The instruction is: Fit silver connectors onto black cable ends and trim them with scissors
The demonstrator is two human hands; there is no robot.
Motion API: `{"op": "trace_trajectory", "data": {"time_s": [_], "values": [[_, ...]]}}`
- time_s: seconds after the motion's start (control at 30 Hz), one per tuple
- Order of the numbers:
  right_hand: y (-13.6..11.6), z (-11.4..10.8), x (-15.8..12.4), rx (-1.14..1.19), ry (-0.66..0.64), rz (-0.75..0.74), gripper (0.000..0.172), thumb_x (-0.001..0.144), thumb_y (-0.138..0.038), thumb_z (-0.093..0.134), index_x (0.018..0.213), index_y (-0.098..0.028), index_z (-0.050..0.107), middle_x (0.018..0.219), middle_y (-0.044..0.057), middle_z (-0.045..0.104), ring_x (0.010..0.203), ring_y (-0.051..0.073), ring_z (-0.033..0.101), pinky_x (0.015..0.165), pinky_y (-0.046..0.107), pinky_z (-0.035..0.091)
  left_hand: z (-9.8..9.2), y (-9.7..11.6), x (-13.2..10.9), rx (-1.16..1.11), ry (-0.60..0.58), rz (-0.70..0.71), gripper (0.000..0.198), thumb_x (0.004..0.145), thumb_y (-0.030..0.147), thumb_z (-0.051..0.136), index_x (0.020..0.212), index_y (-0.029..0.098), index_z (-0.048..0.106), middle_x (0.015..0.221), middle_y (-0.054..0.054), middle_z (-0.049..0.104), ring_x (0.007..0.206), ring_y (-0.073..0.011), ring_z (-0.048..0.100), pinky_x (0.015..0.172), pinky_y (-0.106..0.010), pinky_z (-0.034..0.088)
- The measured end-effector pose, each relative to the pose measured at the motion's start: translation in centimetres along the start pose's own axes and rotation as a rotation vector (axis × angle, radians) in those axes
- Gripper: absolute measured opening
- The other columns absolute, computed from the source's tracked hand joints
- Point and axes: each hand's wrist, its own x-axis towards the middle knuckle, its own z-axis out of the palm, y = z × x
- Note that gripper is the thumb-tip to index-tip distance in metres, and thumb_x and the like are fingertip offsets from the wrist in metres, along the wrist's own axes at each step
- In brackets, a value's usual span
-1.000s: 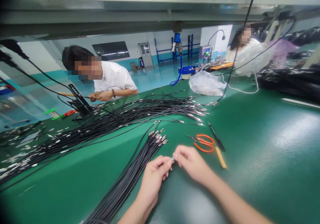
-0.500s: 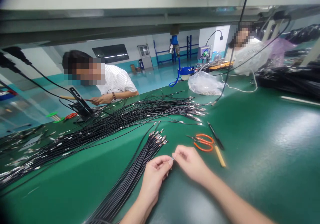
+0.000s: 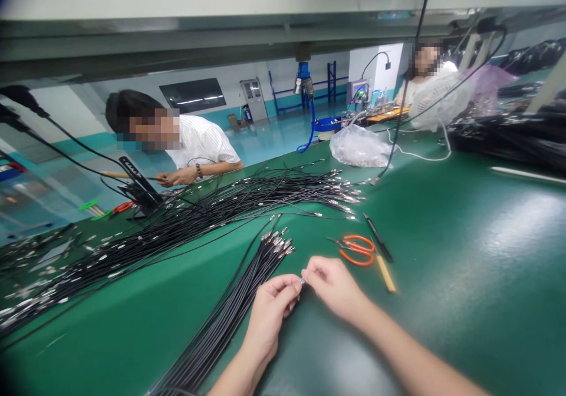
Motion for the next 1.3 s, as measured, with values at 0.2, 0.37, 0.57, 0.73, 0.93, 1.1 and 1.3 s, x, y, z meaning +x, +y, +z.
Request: {"op": "trace_trajectory", "data": {"time_s": [0.2,0.37,0.57,0.73,0.93,1.1,1.3], "values": [[0.0,-0.1,-0.1,0.071,-0.041,-0.007,0.031,0.083,-0.031,0.045,0.056,-0.019,0.038,0.051,-0.005,0.04,0.051,0.01,0.037,0.052,0.023,0.03,-0.1,0.4,-0.1,-0.02,-0.006,-0.025,0.015,0.066,0.025,0.061,0.064,0.011,0.061,0.05,0.005,0.041,0.046,-0.0047,0.029,0.043,-0.018,0.018],[0.2,-0.2,0.0,0.092,-0.052,-0.013,0.031,0.084,-0.031,0.044,0.056,-0.018,0.039,0.052,-0.005,0.04,0.052,0.01,0.038,0.054,0.022,0.032,-0.1,0.3,0.0,-0.022,-0.011,-0.024,0.013,0.067,0.024,0.059,0.065,0.01,0.061,0.05,0.004,0.042,0.046,-0.0048,0.03,0.043,-0.018,0.018],[0.5,-0.2,0.2,-0.028,-0.043,0.013,0.029,0.083,-0.03,0.04,0.057,-0.019,0.038,0.053,-0.005,0.04,0.052,0.011,0.039,0.052,0.022,0.033,-0.1,-0.2,0.2,0.076,-0.014,0.005,0.016,0.069,0.025,0.057,0.069,0.011,0.063,0.053,0.003,0.046,0.046,-0.0064,0.034,0.045,-0.018,0.025],[1.8,-0.2,0.4,-0.336,-0.044,0.041,0.017,0.069,-0.014,0.042,0.054,-0.019,0.04,0.05,-0.004,0.042,0.05,0.012,0.04,0.049,0.023,0.028,0.0,-0.7,-0.3,0.723,0.01,0.321,0.022,0.072,0.014,0.048,0.077,0.017,0.069,0.072,-0.005,0.058,0.067,-0.0159,0.052,0.061,-0.025,0.038],[1.8,-0.3,0.4,-0.501,0.014,-0.003,0.013,0.077,-0.019,0.042,0.065,-0.019,0.045,0.065,0.0,0.051,0.062,0.016,0.048,0.058,0.025,0.033,0.8,-1.9,-1.4,1.019,-0.311,0.241,0.018,0.07,0.015,0.055,0.071,0.021,0.072,0.069,-0.003,0.066,0.064,-0.0171,0.059,0.062,-0.025,0.04],[2.1,0.1,0.2,-0.573,-0.067,-0.028,0.02,0.084,-0.022,0.037,0.071,-0.02,0.052,0.069,0.001,0.056,0.065,0.017,0.052,0.061,0.026,0.036,1.1,-3.2,-2.1,0.941,-0.606,0.233,0.006,0.062,0.023,0.068,0.065,0.026,0.072,0.055,0.004,0.064,0.055,-0.0131,0.058,0.057,-0.02,0.041],[2.6,0.4,0.2,-0.616,-0.044,-0.042,0.023,0.085,-0.021,0.035,0.073,-0.02,0.054,0.072,0.002,0.059,0.068,0.017,0.054,0.062,0.025,0.037,-0.7,-0.6,-0.3,1.221,0.093,0.365,0.026,0.078,0.011,0.046,0.088,0.021,0.067,0.086,-0.004,0.062,0.079,-0.0184,0.057,0.071,-0.027,0.042]]}}
